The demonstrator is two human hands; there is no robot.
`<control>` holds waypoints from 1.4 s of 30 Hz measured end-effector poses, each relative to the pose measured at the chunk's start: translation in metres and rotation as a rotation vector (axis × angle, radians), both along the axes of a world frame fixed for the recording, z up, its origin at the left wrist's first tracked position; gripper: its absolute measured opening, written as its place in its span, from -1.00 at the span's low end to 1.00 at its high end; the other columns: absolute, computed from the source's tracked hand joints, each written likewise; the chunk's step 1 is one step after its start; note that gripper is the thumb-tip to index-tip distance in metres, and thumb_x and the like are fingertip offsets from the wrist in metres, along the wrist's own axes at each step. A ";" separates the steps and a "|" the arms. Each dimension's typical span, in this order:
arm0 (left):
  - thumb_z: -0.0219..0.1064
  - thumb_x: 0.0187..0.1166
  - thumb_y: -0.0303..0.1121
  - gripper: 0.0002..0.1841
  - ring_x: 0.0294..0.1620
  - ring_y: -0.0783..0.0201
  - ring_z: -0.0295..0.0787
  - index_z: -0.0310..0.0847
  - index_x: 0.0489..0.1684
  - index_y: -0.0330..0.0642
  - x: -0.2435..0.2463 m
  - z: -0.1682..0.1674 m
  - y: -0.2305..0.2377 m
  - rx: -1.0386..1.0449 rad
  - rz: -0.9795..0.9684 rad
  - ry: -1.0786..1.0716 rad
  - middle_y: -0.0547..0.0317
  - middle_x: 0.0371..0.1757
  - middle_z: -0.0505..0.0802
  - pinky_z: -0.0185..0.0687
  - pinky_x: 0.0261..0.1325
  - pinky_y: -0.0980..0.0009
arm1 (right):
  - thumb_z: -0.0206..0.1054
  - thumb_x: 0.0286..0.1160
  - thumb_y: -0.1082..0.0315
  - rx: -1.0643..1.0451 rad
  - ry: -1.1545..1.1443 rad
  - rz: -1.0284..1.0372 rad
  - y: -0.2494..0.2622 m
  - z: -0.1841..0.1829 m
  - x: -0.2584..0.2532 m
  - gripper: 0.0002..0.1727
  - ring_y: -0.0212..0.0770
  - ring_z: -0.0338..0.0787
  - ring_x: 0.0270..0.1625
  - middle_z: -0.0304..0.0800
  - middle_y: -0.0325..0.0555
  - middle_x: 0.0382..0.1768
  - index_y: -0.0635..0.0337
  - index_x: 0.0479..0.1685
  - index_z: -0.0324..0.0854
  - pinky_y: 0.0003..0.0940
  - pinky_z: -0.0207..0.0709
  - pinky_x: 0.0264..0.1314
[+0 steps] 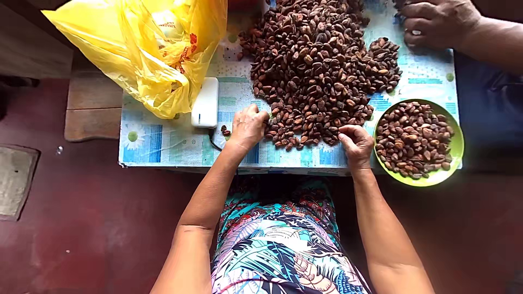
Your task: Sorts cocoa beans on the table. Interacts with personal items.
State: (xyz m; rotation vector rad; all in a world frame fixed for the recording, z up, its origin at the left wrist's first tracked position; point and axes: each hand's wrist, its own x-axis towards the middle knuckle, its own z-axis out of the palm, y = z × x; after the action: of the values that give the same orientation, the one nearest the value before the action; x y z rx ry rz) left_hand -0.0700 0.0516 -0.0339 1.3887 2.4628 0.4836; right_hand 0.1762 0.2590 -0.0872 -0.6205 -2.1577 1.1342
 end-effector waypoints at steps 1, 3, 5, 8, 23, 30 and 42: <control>0.37 0.54 -0.47 -0.83 0.13 -0.34 0.73 0.81 -0.03 -0.30 0.002 0.002 0.005 -0.035 0.011 0.015 -0.35 0.02 0.77 0.51 0.19 -0.26 | 0.28 0.52 0.51 -0.006 -0.005 -0.003 0.000 0.000 0.000 -0.79 -0.38 0.77 -0.07 0.78 0.07 -0.09 0.43 -0.01 0.73 -0.55 0.64 0.10; 0.33 0.56 -0.50 -0.82 0.18 -0.35 0.72 0.79 -0.02 -0.36 0.006 0.003 0.013 -0.065 0.034 0.033 -0.37 0.06 0.76 0.51 0.21 -0.26 | 0.28 0.50 0.50 -0.014 0.005 -0.003 0.003 -0.002 -0.001 -0.78 -0.43 0.77 -0.07 0.78 0.04 -0.10 0.43 -0.01 0.73 -0.60 0.64 0.10; 0.31 0.57 -0.52 -0.81 0.21 -0.35 0.71 0.78 0.00 -0.38 0.009 0.000 0.016 -0.042 0.054 0.044 -0.38 0.10 0.76 0.51 0.23 -0.25 | 0.29 0.50 0.49 -0.019 0.022 0.003 0.005 -0.004 -0.002 -0.78 -0.45 0.76 -0.09 0.79 0.03 -0.12 0.43 -0.01 0.73 -0.61 0.62 0.08; 0.33 0.53 -0.52 -0.84 0.18 -0.35 0.72 0.77 -0.08 -0.39 0.013 -0.008 0.011 0.056 0.062 0.062 -0.37 0.06 0.77 0.51 0.19 -0.24 | 0.28 0.49 0.49 -0.012 0.030 0.010 0.006 -0.004 -0.003 -0.77 -0.47 0.75 -0.10 0.78 0.01 -0.12 0.43 -0.02 0.73 -0.63 0.61 0.06; 0.46 0.54 -0.21 -0.48 0.45 -0.53 0.52 0.65 0.37 -0.42 -0.020 0.014 -0.070 0.086 0.484 0.097 -0.56 0.39 0.64 0.39 0.40 -0.41 | 0.29 0.50 0.47 -0.006 0.013 0.008 0.004 -0.002 -0.003 -0.77 -0.44 0.77 -0.10 0.79 0.03 -0.10 0.41 0.01 0.73 -0.60 0.64 0.07; 0.36 0.64 -0.07 -0.20 0.67 -0.57 0.24 0.14 0.85 -0.17 -0.048 0.016 -0.044 -0.214 0.790 -0.036 -0.58 0.75 0.23 0.33 0.46 -0.41 | 0.29 0.47 0.48 -0.036 0.011 -0.006 0.006 -0.005 -0.003 -0.74 -0.37 0.77 -0.07 0.79 0.10 -0.07 0.47 0.03 0.72 -0.51 0.65 0.10; 0.50 0.49 -0.16 -0.12 0.41 -0.29 0.67 0.18 0.80 -0.36 -0.052 0.019 -0.047 0.277 0.769 -0.361 -0.45 0.38 0.72 0.45 0.52 -0.20 | 0.28 0.41 0.48 -0.016 0.029 -0.033 0.005 -0.006 -0.005 -0.73 -0.41 0.75 -0.10 0.80 0.08 -0.11 0.47 -0.02 0.74 -0.57 0.60 0.03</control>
State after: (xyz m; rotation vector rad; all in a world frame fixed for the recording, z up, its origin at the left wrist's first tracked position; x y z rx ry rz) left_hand -0.1221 0.0046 -0.0147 0.3036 2.5914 1.1497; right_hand 0.1712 0.2637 -0.0928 -0.6404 -2.1086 1.1370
